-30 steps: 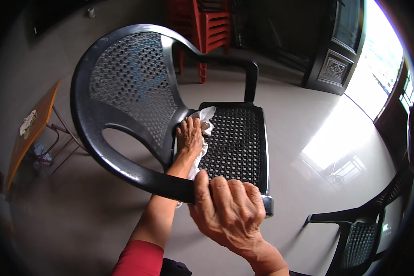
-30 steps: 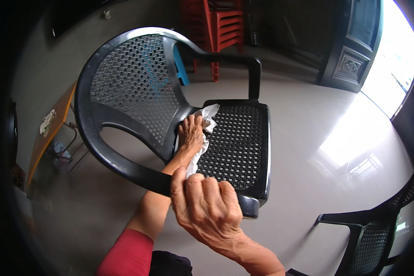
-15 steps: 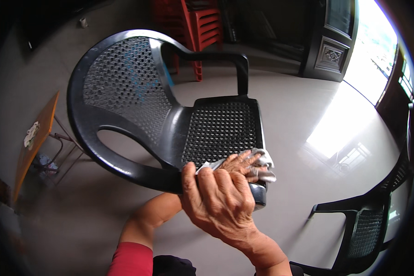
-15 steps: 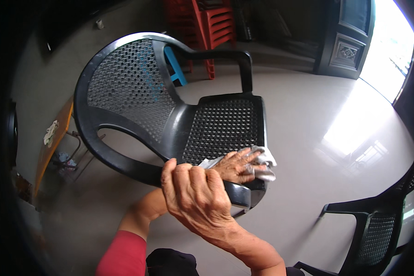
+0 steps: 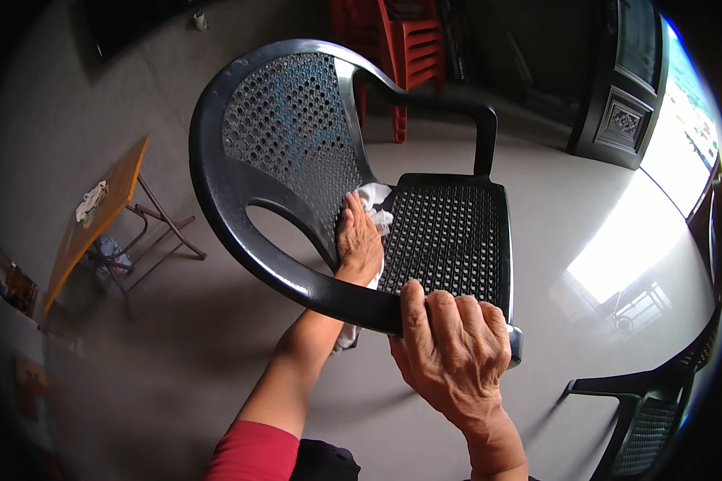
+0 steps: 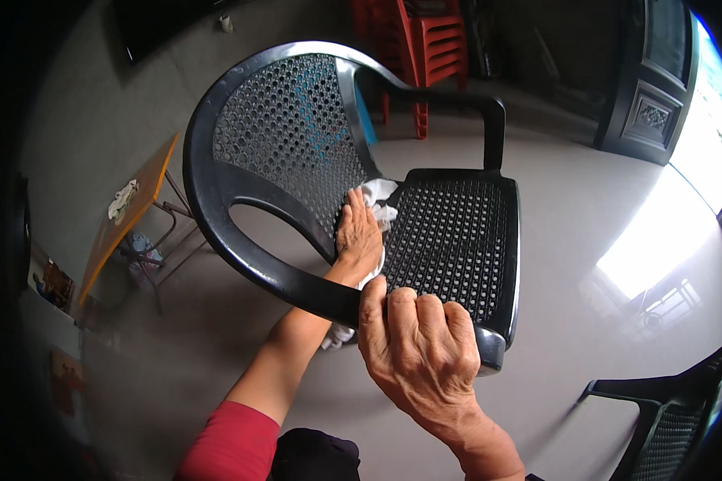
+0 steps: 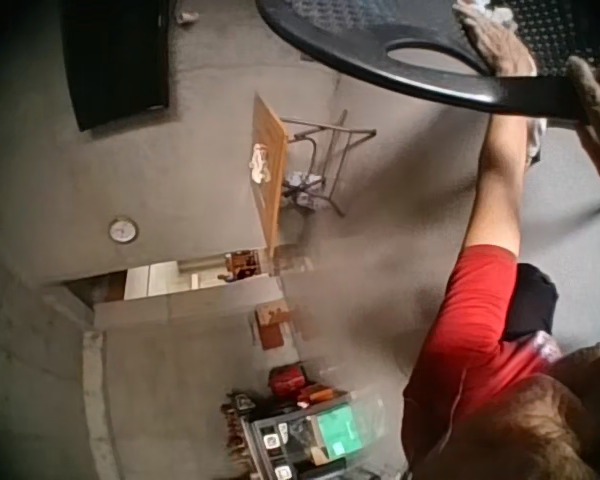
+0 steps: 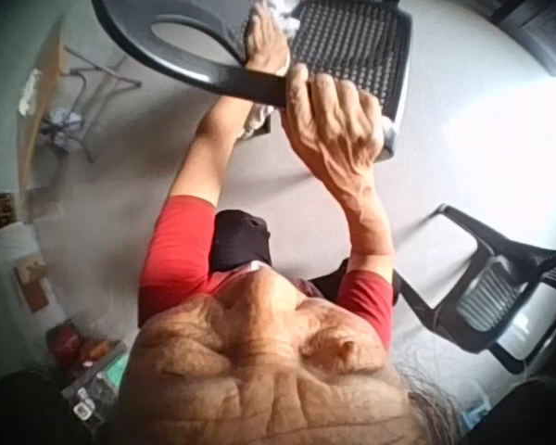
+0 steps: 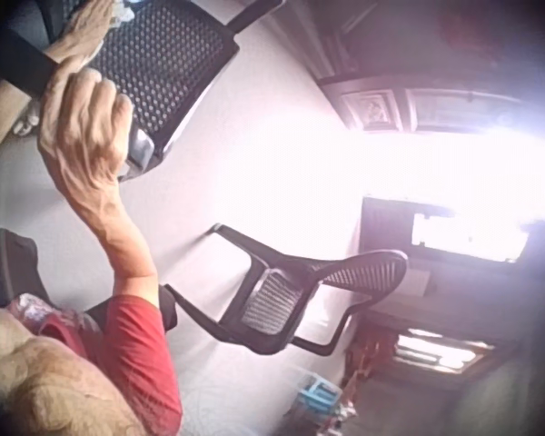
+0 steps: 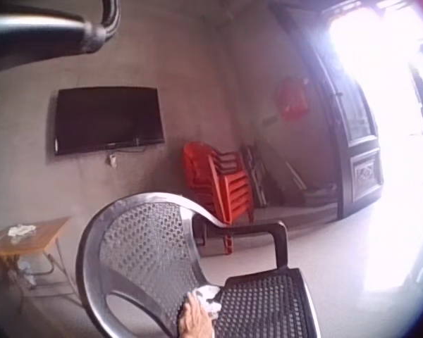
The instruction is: The person wipes a green plastic chair with a white cloth, cleaning the seat, backrest, and legs. They then flip the chair over to clean the underside before moving on to a black plastic chair and wiping its surfaces.
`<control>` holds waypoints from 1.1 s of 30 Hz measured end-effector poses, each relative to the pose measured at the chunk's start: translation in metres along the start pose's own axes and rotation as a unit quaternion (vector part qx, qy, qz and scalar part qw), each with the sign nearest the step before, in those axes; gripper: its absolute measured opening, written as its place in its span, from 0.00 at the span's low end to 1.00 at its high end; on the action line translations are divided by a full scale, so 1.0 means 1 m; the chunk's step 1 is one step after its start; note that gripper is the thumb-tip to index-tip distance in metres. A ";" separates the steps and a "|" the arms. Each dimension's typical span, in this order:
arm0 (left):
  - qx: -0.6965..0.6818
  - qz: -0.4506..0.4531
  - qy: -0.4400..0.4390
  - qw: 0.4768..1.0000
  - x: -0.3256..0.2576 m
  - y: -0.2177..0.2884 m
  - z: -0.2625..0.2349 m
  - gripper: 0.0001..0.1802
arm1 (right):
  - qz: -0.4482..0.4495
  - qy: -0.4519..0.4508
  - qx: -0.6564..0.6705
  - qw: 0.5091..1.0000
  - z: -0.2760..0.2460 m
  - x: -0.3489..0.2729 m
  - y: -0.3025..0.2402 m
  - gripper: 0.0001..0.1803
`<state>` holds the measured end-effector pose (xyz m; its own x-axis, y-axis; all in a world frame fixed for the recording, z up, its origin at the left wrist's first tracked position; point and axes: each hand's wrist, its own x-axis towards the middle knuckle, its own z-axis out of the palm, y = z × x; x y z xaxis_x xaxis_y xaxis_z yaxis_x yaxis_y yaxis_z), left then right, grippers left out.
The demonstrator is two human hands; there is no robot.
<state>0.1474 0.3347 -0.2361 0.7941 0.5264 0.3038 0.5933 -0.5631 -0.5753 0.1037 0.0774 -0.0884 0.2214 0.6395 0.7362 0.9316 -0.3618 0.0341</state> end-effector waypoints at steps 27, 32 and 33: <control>-0.258 0.268 0.292 0.881 -0.132 -0.023 0.000 0.21 | -0.066 0.020 -0.003 0.998 -0.005 0.002 0.005 0.19; -0.430 0.058 0.317 0.844 -0.169 -0.108 0.030 0.19 | -0.062 0.017 0.002 0.998 -0.007 0.004 0.000 0.21; -0.518 -0.047 0.349 0.779 -0.173 -0.119 0.035 0.17 | -0.062 0.019 0.002 0.998 -0.005 0.004 -0.003 0.20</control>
<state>-0.0648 0.3330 -0.2467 0.4048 0.3253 0.8546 0.1532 -0.9455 0.2873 0.1000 0.0781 -0.0820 0.0923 0.6529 0.7518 0.9524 -0.2781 0.1246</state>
